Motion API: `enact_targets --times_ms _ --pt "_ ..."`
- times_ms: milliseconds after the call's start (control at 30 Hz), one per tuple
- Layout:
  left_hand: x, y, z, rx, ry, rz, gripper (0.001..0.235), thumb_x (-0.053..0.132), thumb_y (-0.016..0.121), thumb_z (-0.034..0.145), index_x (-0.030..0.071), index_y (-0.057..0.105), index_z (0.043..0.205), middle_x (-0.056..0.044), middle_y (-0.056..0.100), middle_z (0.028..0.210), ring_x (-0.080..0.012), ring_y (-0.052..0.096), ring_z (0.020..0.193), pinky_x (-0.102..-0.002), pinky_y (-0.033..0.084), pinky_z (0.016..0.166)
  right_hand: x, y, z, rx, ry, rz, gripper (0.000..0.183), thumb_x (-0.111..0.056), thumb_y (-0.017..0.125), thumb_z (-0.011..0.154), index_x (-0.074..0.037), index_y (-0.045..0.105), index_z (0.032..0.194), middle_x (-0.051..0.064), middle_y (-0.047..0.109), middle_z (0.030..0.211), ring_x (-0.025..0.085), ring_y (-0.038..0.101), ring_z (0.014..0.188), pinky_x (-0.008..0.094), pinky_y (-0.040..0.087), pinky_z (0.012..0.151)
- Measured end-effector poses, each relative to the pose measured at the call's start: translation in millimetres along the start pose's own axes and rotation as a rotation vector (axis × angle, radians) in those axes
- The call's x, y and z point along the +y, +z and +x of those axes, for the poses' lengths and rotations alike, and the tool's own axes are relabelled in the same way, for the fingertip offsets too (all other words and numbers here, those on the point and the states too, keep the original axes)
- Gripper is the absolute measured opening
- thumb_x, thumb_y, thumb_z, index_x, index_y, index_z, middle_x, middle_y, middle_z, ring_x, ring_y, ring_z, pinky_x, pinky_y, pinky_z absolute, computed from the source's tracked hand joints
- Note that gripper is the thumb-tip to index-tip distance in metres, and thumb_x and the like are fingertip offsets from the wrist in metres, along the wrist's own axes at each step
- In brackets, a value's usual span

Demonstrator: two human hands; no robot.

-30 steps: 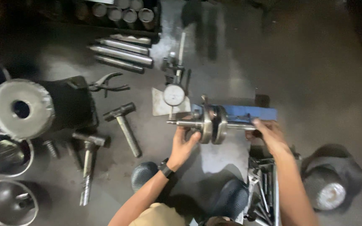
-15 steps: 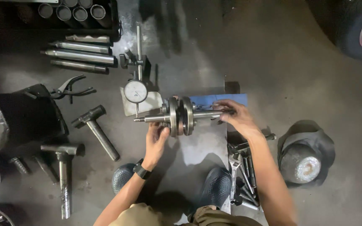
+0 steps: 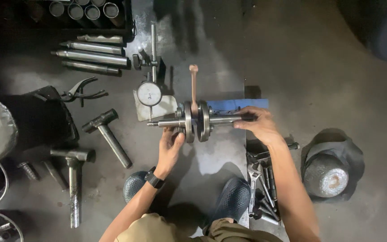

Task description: The person fits a component onto a motorcycle crankshaft and taps it into place with a mallet, then rotates the assembly against a dial indicator to check it. They carry the crankshaft to a hydraulic press, press the part fully onto the shaft, and return to the bench to reassemble and re-check the crankshaft.

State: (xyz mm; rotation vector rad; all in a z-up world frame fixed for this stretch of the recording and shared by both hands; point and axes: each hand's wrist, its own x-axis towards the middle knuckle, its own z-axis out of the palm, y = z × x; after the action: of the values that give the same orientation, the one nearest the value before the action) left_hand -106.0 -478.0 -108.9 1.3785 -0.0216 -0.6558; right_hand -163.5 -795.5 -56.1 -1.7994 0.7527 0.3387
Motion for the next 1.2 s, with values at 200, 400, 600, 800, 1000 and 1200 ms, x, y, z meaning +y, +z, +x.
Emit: enact_targets --times_ms 200,400,600,800,1000,1200 --pt "3.4 1.3 1.8 0.003 0.037 0.020 0.087 0.051 0.067 0.096 -0.014 0.041 0.147 -0.014 0.036 0.157 -0.0262 0.045 0.139 -0.039 0.045 0.110 -31.9 0.8 -10.6 -0.099 -0.092 0.177 0.057 0.004 0.082 0.066 -0.008 0.067 0.120 0.005 0.074 0.115 0.016 0.069 0.107 0.031 0.059 0.094" --pt "2.7 1.0 2.5 -0.006 0.020 0.047 0.087 0.054 0.066 0.094 -0.013 0.043 0.146 -0.017 0.038 0.157 -0.0303 0.045 0.142 -0.044 0.046 0.112 -29.4 0.6 -8.6 0.014 -0.201 0.318 0.051 -0.004 0.070 0.088 -0.008 0.061 0.138 0.007 0.072 0.129 0.019 0.068 0.121 0.032 0.053 0.106" --pt "-0.9 0.7 4.1 0.006 0.018 0.044 0.084 0.052 0.067 0.094 -0.013 0.045 0.143 -0.015 0.039 0.153 -0.0304 0.044 0.141 -0.045 0.048 0.111 -106.0 32.1 -14.4 0.122 -0.386 -0.174 0.047 -0.023 0.071 0.095 -0.002 0.064 0.137 0.015 0.071 0.133 0.026 0.067 0.125 0.036 0.052 0.105" --pt "-22.0 -4.8 3.1 -0.003 0.076 0.055 0.069 0.043 0.068 0.100 -0.013 0.053 0.138 -0.015 0.045 0.150 -0.0285 0.050 0.137 -0.041 0.047 0.111 -95.4 64.5 39.1 -0.019 -0.423 -0.163 0.049 -0.025 0.056 0.114 0.009 0.049 0.149 0.022 0.060 0.144 0.033 0.057 0.134 0.041 0.045 0.109" --pt "-9.1 -19.5 -11.4 0.015 -0.044 0.008 0.062 0.031 0.070 0.095 -0.005 0.050 0.142 -0.014 0.054 0.139 -0.0219 0.060 0.121 -0.035 0.053 0.097 -158.7 78.5 -13.0 0.014 -0.322 0.232 0.034 -0.003 0.064 0.097 0.006 0.061 0.129 0.019 0.077 0.114 0.022 0.075 0.087 0.031 0.061 0.084" --pt "12.5 -69.4 -63.2 0.103 -0.035 0.044 0.048 0.021 0.064 0.099 -0.003 0.057 0.139 -0.012 0.068 0.128 -0.0189 0.066 0.114 -0.033 0.056 0.095 -122.3 113.2 -69.2 0.251 -0.647 0.315 0.022 0.013 0.068 0.092 0.007 0.070 0.113 0.016 0.075 0.106 0.017 0.074 0.100 0.028 0.063 0.089"
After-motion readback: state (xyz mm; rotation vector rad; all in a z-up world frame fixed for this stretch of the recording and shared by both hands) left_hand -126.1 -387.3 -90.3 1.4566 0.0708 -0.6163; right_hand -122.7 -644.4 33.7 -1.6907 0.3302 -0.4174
